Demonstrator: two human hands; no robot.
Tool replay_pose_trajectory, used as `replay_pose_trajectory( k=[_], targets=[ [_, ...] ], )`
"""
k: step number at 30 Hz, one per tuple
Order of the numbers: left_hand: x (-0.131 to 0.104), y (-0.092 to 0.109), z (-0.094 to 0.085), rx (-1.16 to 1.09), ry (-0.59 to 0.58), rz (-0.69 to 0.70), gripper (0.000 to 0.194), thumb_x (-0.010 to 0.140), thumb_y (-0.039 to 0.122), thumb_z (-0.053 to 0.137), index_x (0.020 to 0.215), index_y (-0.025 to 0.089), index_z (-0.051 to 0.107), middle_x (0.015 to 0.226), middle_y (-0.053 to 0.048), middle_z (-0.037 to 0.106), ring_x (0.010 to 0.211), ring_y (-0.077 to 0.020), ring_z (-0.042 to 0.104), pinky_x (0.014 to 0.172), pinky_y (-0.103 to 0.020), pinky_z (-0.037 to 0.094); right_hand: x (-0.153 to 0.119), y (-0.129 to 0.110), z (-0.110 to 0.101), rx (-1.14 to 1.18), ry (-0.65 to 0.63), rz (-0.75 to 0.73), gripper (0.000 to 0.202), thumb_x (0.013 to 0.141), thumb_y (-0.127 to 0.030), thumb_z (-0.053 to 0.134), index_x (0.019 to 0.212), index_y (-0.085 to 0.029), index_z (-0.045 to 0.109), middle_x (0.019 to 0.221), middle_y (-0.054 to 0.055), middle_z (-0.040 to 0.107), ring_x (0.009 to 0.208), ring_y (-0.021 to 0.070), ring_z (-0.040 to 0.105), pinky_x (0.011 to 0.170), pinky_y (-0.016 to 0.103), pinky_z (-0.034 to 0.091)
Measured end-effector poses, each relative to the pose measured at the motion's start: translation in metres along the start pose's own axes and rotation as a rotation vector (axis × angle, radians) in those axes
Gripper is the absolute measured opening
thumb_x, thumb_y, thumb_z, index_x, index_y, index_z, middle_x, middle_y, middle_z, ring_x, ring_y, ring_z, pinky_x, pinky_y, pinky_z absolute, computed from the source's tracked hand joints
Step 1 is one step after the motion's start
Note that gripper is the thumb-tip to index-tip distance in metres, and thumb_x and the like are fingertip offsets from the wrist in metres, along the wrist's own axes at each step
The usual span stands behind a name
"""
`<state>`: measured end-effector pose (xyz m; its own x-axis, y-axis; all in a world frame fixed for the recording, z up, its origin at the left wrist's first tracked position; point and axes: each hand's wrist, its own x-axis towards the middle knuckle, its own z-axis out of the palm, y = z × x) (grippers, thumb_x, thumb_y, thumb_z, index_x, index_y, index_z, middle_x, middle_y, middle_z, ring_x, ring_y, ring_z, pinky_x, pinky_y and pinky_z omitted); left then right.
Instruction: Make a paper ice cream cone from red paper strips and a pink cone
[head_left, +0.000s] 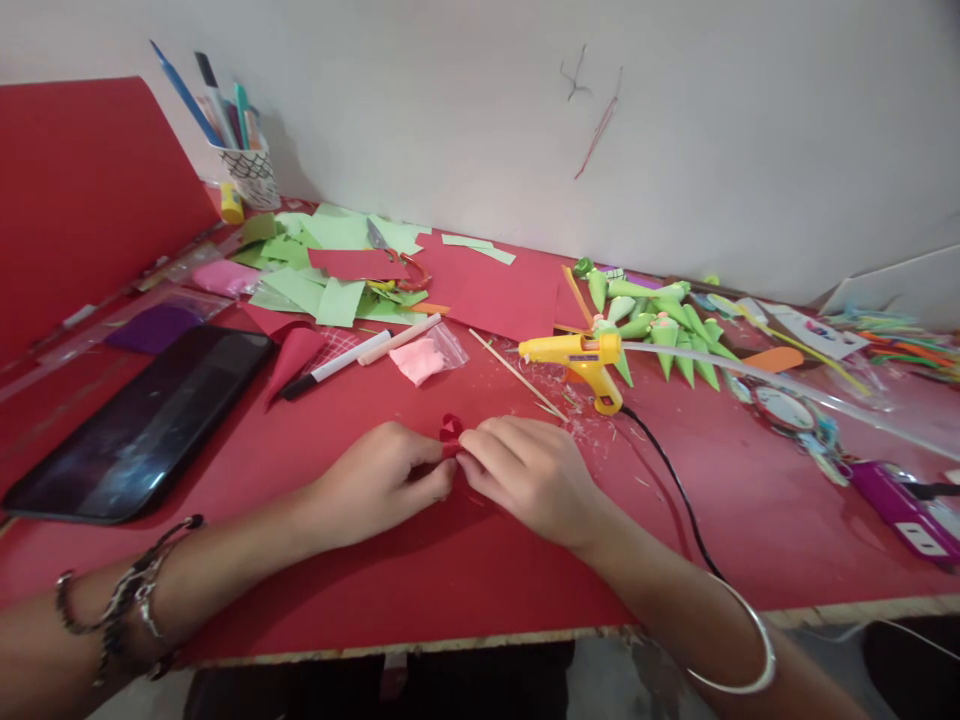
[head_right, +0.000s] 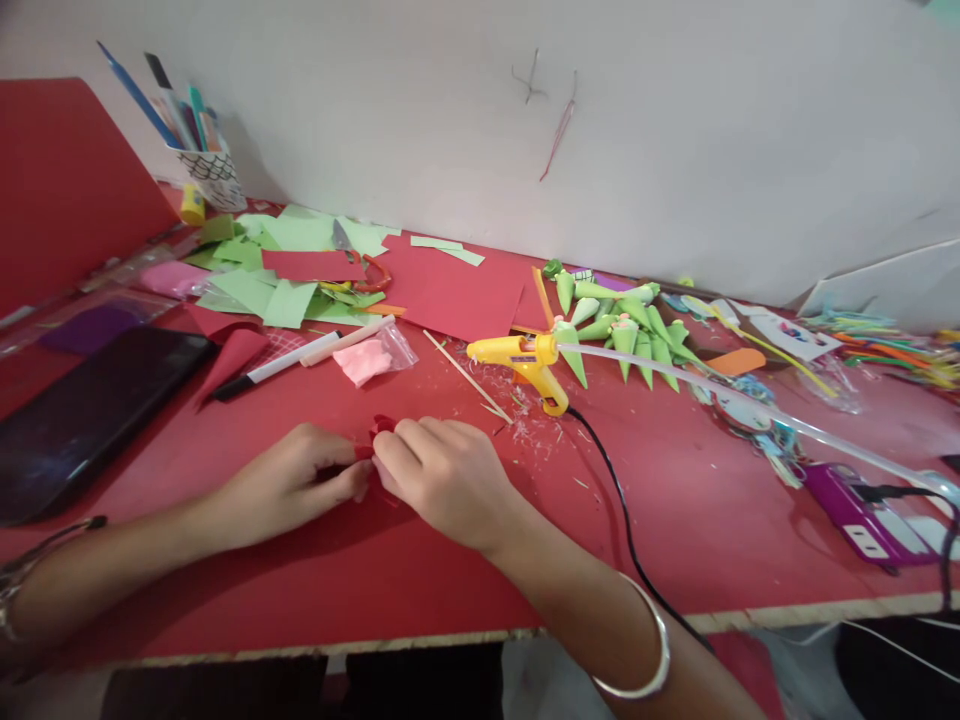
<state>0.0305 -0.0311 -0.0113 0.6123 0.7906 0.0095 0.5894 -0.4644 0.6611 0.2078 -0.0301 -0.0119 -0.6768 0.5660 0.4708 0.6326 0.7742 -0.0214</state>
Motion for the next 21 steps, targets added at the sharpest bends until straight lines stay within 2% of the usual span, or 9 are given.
replay_pose_trajectory(
  k=[4, 9, 15, 21],
  targets=[
    [0.0004, -0.001, 0.0017, 0.06, -0.006, 0.03, 0.028, 0.075, 0.016, 0.04, 0.048, 0.012, 0.044, 0.043, 0.005, 0.036, 0.041, -0.0044, 0.028, 0.041, -0.017, 0.022, -0.0008, -0.0021, -0.0016, -0.149, 0.019, -0.091, 0.02, 0.084, -0.014, 0.04, 0.071, -0.015, 0.056, 0.055, -0.001, 0.048, 0.053, 0.0111, 0.043, 0.051, 0.026, 0.027],
    [-0.0006, -0.0013, 0.0045, 0.08, -0.019, 0.071, 0.028, 0.074, 0.016, 0.04, 0.047, 0.012, 0.04, 0.043, 0.005, 0.033, 0.041, -0.0042, 0.026, 0.042, -0.018, 0.02, -0.0013, -0.0049, -0.0038, -0.206, 0.037, -0.154, 0.017, 0.082, -0.014, 0.043, 0.072, -0.014, 0.056, 0.053, -0.002, 0.047, 0.05, 0.011, 0.04, 0.048, 0.027, 0.022],
    [-0.0013, -0.0023, 0.0056, 0.052, -0.04, 0.048, 0.028, 0.073, 0.016, 0.041, 0.046, 0.013, 0.036, 0.043, 0.006, 0.029, 0.041, -0.004, 0.023, 0.042, -0.018, 0.018, -0.0002, -0.0028, -0.0018, -0.106, 0.044, -0.093, 0.024, 0.08, -0.013, 0.041, 0.061, -0.016, 0.053, 0.051, -0.002, 0.046, 0.049, 0.0105, 0.04, 0.049, 0.027, 0.024],
    [-0.0015, -0.0029, 0.0041, 0.065, -0.026, 0.027, 0.029, 0.074, 0.018, 0.041, 0.046, 0.013, 0.034, 0.043, 0.006, 0.027, 0.042, -0.004, 0.022, 0.041, -0.018, 0.017, -0.0011, -0.0007, -0.0015, -0.086, -0.001, -0.126, 0.021, 0.081, -0.017, 0.041, 0.067, -0.016, 0.055, 0.058, -0.001, 0.051, 0.054, 0.0115, 0.043, 0.051, 0.027, 0.026]
  ],
)
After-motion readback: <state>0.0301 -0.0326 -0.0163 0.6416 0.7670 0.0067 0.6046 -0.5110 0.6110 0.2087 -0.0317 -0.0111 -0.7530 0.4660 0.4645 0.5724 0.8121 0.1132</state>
